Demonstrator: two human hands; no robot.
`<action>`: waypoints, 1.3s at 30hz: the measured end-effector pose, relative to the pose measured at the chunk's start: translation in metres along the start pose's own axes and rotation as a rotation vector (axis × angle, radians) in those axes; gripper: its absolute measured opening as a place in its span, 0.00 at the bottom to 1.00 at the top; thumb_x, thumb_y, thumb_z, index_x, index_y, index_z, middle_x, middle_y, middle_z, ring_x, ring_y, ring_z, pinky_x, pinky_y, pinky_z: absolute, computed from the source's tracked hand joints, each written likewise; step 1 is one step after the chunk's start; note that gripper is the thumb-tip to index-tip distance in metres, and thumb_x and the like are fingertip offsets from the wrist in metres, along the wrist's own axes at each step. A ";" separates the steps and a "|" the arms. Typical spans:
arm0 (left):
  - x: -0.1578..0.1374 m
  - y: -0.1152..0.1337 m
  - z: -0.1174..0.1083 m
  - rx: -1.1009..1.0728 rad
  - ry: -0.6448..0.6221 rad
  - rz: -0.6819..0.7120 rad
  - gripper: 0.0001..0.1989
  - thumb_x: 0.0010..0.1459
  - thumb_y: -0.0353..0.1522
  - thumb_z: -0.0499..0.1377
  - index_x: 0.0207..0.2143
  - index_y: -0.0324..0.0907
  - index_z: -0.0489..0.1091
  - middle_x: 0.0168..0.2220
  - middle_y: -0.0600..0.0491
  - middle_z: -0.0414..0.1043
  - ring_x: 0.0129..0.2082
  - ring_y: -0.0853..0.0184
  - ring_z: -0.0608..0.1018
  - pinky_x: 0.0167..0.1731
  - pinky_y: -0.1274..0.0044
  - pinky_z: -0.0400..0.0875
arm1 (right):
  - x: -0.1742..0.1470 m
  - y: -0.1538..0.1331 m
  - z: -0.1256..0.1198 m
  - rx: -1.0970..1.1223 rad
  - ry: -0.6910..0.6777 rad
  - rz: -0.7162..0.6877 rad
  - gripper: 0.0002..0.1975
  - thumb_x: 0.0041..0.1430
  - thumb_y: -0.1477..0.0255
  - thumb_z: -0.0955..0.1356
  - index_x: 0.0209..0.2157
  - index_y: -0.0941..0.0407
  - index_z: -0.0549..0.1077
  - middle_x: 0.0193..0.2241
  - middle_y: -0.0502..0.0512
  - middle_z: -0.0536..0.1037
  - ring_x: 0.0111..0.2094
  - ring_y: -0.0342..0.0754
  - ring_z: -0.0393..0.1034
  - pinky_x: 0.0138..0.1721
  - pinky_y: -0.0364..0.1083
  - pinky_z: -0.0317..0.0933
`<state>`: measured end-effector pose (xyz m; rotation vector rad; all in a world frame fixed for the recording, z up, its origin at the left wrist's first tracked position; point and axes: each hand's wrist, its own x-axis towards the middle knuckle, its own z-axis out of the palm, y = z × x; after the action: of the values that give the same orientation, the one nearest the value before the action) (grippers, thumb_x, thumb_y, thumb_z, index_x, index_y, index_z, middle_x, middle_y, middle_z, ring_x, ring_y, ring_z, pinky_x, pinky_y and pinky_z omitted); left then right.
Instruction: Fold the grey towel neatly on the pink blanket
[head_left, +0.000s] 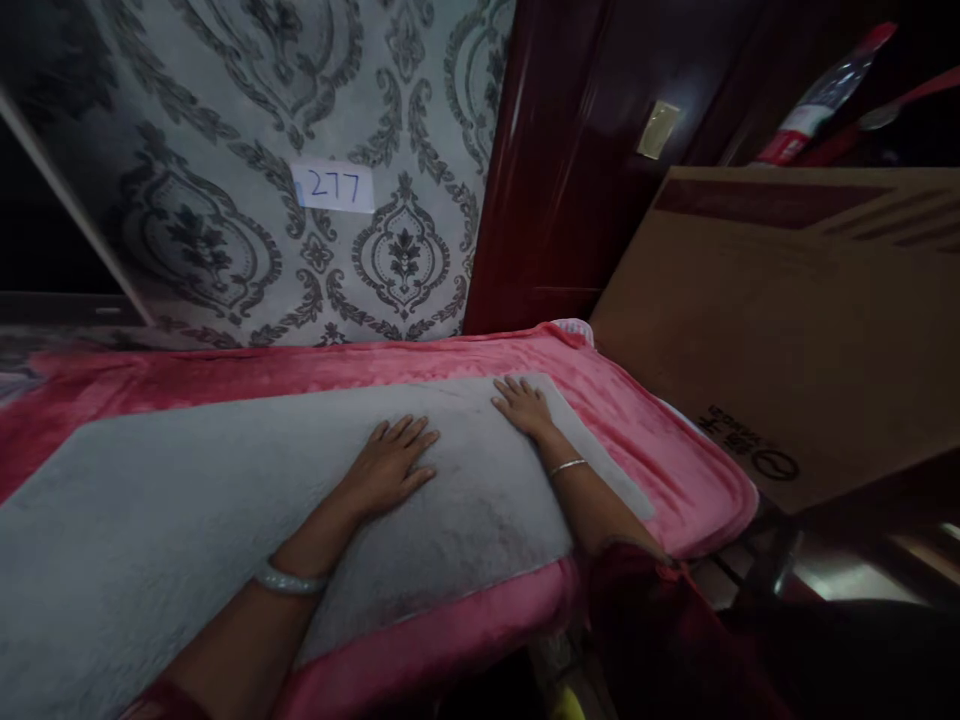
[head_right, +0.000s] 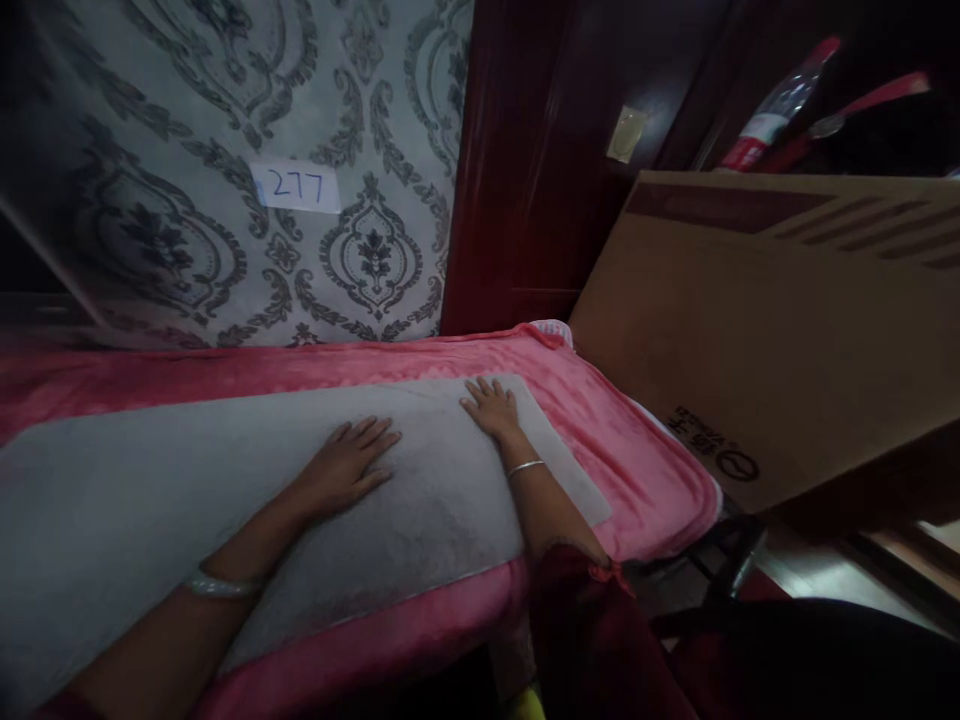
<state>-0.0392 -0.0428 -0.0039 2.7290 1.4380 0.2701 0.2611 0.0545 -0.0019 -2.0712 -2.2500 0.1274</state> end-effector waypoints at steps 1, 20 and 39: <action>-0.001 0.003 -0.002 -0.004 -0.015 -0.014 0.30 0.67 0.45 0.51 0.68 0.50 0.58 0.72 0.48 0.50 0.71 0.53 0.54 0.67 0.54 0.49 | 0.003 0.004 -0.001 -0.017 -0.003 0.025 0.32 0.71 0.52 0.50 0.72 0.45 0.50 0.73 0.50 0.46 0.72 0.59 0.40 0.67 0.64 0.40; -0.112 -0.137 -0.062 0.050 -0.109 -0.859 0.33 0.67 0.50 0.41 0.71 0.51 0.49 0.74 0.51 0.42 0.73 0.54 0.47 0.68 0.52 0.40 | 0.017 0.038 0.037 0.064 0.130 -0.018 0.39 0.62 0.49 0.51 0.69 0.51 0.58 0.70 0.61 0.56 0.68 0.72 0.49 0.61 0.74 0.51; -0.172 -0.229 -0.077 0.100 -0.043 -1.058 0.36 0.68 0.47 0.39 0.73 0.40 0.42 0.74 0.43 0.38 0.73 0.56 0.44 0.68 0.55 0.41 | 0.009 0.025 0.027 -0.007 0.093 0.032 0.37 0.66 0.51 0.48 0.70 0.51 0.56 0.71 0.58 0.52 0.70 0.64 0.46 0.64 0.69 0.47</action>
<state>-0.3344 -0.0573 0.0217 1.6271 2.6144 0.0728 0.2818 0.0650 -0.0314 -2.0718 -2.1681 0.0244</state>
